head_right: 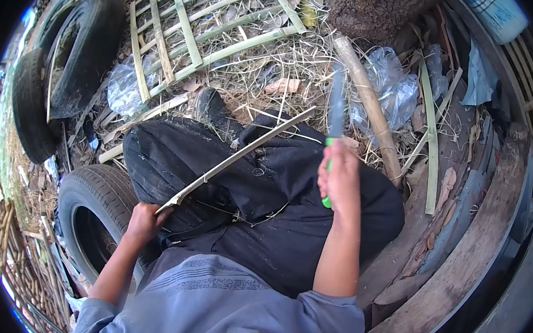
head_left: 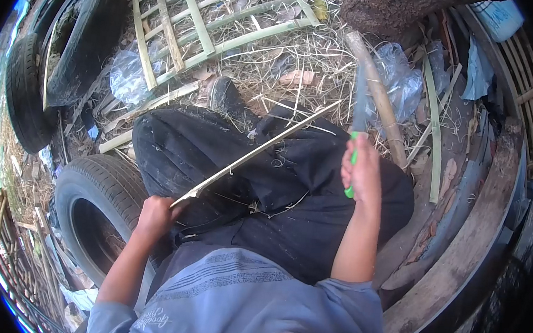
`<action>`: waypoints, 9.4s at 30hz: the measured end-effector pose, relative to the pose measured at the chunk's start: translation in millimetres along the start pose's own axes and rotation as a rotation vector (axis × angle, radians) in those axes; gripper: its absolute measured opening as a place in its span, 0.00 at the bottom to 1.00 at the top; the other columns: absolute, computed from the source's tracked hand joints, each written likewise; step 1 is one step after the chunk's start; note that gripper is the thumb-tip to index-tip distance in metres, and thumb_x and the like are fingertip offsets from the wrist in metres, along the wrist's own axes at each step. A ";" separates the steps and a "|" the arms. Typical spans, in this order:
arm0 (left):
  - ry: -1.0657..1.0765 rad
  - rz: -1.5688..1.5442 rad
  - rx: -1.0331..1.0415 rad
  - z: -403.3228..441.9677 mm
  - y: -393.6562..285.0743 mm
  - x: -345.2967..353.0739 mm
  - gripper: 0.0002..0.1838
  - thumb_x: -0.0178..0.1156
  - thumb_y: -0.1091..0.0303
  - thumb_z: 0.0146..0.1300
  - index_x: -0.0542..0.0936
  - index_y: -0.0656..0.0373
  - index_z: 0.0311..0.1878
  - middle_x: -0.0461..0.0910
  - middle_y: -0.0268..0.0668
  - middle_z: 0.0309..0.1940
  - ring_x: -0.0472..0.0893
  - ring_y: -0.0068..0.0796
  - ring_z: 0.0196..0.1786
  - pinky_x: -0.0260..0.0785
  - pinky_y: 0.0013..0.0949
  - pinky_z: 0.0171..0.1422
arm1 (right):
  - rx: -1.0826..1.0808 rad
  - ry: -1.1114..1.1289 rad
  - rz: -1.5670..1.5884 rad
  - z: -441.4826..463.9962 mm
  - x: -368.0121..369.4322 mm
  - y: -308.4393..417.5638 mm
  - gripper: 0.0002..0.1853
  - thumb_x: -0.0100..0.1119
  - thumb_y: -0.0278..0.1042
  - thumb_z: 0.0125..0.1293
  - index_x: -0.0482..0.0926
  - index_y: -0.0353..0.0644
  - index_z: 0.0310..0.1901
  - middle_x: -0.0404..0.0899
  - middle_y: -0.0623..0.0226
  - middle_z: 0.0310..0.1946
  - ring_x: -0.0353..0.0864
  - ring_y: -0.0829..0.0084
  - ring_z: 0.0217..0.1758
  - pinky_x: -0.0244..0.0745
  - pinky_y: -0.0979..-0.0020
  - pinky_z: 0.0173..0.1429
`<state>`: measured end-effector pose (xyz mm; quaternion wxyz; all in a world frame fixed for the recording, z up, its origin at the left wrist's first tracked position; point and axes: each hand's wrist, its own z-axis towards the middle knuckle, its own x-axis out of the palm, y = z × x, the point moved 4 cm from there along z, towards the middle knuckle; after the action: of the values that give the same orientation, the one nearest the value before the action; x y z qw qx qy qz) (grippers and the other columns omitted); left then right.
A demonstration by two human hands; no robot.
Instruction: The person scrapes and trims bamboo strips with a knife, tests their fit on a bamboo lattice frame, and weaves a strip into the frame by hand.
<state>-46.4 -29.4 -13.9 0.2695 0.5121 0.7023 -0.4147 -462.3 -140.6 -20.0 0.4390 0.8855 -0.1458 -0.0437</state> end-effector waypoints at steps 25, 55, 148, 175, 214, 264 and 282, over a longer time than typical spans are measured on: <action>-0.004 -0.039 0.045 5.1 -5.4 -4.0 0.18 0.65 0.58 0.60 0.82 0.65 0.24 0.75 0.54 0.18 0.77 0.56 0.24 0.71 0.47 0.32 | -0.013 0.097 -0.107 3.9 2.0 -3.0 0.22 0.39 0.55 0.76 0.66 0.45 0.32 0.61 0.77 0.12 0.58 0.86 0.09 0.53 0.81 0.10; 0.008 -0.017 0.017 4.3 -1.9 -0.7 0.21 0.65 0.54 0.60 0.81 0.66 0.23 0.76 0.53 0.17 0.78 0.55 0.24 0.72 0.48 0.33 | 0.057 0.218 -0.176 2.9 6.9 -3.8 0.24 0.39 0.57 0.76 0.66 0.44 0.31 0.60 0.77 0.13 0.57 0.86 0.10 0.54 0.80 0.12; 0.189 -0.025 -0.076 11.6 6.6 1.6 0.19 0.64 0.62 0.61 0.78 0.68 0.21 0.75 0.53 0.16 0.79 0.54 0.23 0.68 0.44 0.28 | -0.234 0.143 -0.231 11.5 5.8 -9.3 0.21 0.46 0.46 0.76 0.72 0.36 0.31 0.62 0.68 0.13 0.60 0.78 0.15 0.57 0.70 0.21; 0.356 -0.059 -0.070 20.1 4.2 -5.9 0.08 0.64 0.67 0.59 0.84 0.61 0.38 0.81 0.51 0.27 0.82 0.57 0.35 0.74 0.44 0.36 | -0.127 0.172 -0.367 22.5 9.2 -3.6 0.19 0.50 0.44 0.73 0.73 0.36 0.30 0.70 0.61 0.13 0.69 0.69 0.15 0.60 0.67 0.22; 0.231 -0.458 0.064 18.0 16.3 -7.0 0.31 0.52 0.47 0.71 0.81 0.64 0.20 0.77 0.39 0.14 0.76 0.27 0.20 0.69 0.37 0.29 | -0.600 0.086 -1.336 -41.8 96.3 7.2 0.19 0.48 0.51 0.71 0.76 0.41 0.39 0.81 0.45 0.27 0.81 0.41 0.34 0.75 0.45 0.40; -0.431 -0.445 -0.096 455.7 -75.6 -103.1 0.29 0.47 0.53 0.71 0.62 0.80 0.51 0.76 0.69 0.41 0.80 0.65 0.44 0.73 0.53 0.51 | -0.267 -0.119 -1.290 38.8 -19.8 68.8 0.18 0.58 0.39 0.64 0.77 0.29 0.46 0.79 0.38 0.40 0.77 0.40 0.49 0.71 0.54 0.52; -0.096 -0.648 -0.305 468.5 -86.7 -101.9 0.25 0.53 0.60 0.65 0.73 0.78 0.50 0.79 0.65 0.43 0.83 0.60 0.39 0.82 0.49 0.38 | -0.197 -0.066 -1.257 67.5 -64.7 37.8 0.21 0.59 0.42 0.63 0.76 0.30 0.48 0.79 0.39 0.42 0.77 0.42 0.51 0.71 0.53 0.55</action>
<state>-116.1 -493.5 -144.8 0.2304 0.1967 0.8684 -0.3926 -546.2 -194.6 -34.6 0.4045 0.7556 0.3928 -0.3334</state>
